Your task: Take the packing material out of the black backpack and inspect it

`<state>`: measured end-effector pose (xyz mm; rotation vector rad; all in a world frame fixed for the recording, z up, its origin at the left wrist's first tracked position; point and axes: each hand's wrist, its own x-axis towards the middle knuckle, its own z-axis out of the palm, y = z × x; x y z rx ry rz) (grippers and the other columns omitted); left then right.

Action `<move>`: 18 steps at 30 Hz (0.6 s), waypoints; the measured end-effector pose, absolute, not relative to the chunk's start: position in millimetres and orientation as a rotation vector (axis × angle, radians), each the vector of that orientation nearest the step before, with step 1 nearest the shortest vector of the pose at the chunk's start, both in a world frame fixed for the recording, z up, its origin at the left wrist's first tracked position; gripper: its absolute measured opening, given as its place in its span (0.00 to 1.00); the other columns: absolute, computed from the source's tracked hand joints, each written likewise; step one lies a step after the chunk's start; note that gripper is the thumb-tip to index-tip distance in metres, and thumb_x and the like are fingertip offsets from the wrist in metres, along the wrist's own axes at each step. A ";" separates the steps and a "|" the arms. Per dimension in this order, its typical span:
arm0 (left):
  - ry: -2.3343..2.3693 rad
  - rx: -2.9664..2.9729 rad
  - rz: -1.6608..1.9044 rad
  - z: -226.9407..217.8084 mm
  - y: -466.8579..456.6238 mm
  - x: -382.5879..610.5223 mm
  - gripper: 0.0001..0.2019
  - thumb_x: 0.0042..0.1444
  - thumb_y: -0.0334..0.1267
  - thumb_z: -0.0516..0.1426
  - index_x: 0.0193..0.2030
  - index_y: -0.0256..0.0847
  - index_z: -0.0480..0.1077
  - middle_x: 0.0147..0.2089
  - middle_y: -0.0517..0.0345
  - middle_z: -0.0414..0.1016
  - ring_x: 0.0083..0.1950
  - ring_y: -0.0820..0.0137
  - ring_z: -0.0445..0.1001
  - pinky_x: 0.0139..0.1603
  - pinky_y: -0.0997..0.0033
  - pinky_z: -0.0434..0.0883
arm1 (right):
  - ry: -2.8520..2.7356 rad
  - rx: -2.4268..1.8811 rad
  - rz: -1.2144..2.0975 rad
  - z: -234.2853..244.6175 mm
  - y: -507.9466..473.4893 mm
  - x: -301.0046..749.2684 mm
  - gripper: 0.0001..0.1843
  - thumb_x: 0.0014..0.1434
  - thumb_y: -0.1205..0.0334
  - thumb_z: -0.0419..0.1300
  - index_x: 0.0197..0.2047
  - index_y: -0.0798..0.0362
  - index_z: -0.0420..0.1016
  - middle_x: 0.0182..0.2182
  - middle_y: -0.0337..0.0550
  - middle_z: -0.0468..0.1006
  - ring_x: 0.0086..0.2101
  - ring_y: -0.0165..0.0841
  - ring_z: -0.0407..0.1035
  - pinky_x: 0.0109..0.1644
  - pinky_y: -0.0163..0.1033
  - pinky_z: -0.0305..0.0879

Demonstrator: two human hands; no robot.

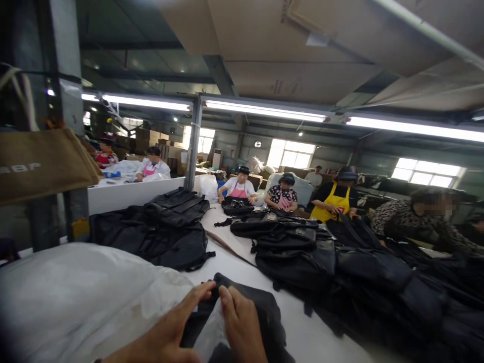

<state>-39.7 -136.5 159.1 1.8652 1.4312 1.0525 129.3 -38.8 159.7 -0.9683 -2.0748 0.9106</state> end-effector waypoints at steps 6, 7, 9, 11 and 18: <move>1.134 1.626 0.937 126.9 -137.0 -4.2 0.24 0.53 0.61 0.54 0.33 0.38 0.71 0.29 0.58 0.67 0.32 0.69 0.65 0.34 0.73 0.64 | -2.061 -1.128 0.725 170.3 -45.5 165.5 0.28 0.60 0.38 0.47 0.22 0.51 0.49 0.19 0.33 0.54 0.23 0.28 0.52 0.29 0.35 0.45; 1.118 1.562 0.940 121.2 -138.4 -6.1 0.24 0.53 0.60 0.55 0.28 0.37 0.68 0.25 0.61 0.61 0.28 0.73 0.60 0.29 0.75 0.59 | -2.054 -1.151 0.736 169.0 -44.0 174.2 0.28 0.60 0.37 0.47 0.22 0.51 0.49 0.19 0.33 0.54 0.24 0.29 0.53 0.29 0.35 0.45; 1.135 1.490 0.950 112.1 -140.1 -15.2 0.23 0.53 0.58 0.56 0.26 0.36 0.66 0.24 0.63 0.57 0.26 0.75 0.55 0.27 0.76 0.55 | -2.025 -1.200 0.758 164.4 -40.4 192.8 0.28 0.59 0.35 0.47 0.23 0.51 0.49 0.20 0.34 0.54 0.25 0.29 0.54 0.29 0.34 0.47; 1.208 1.478 0.954 108.0 -141.4 -26.2 0.23 0.53 0.57 0.56 0.26 0.35 0.69 0.25 0.61 0.61 0.28 0.74 0.58 0.30 0.75 0.57 | -1.983 -1.242 0.761 157.7 -36.7 213.0 0.29 0.58 0.34 0.46 0.23 0.51 0.50 0.20 0.34 0.54 0.25 0.30 0.55 0.29 0.34 0.48; 1.225 1.366 1.008 130.4 -142.2 -31.0 0.21 0.53 0.55 0.57 0.30 0.34 0.71 0.27 0.57 0.71 0.29 0.71 0.67 0.31 0.75 0.63 | -2.066 -1.371 0.889 128.8 -34.6 278.2 0.28 0.57 0.33 0.46 0.25 0.50 0.65 0.24 0.41 0.73 0.29 0.38 0.67 0.34 0.37 0.61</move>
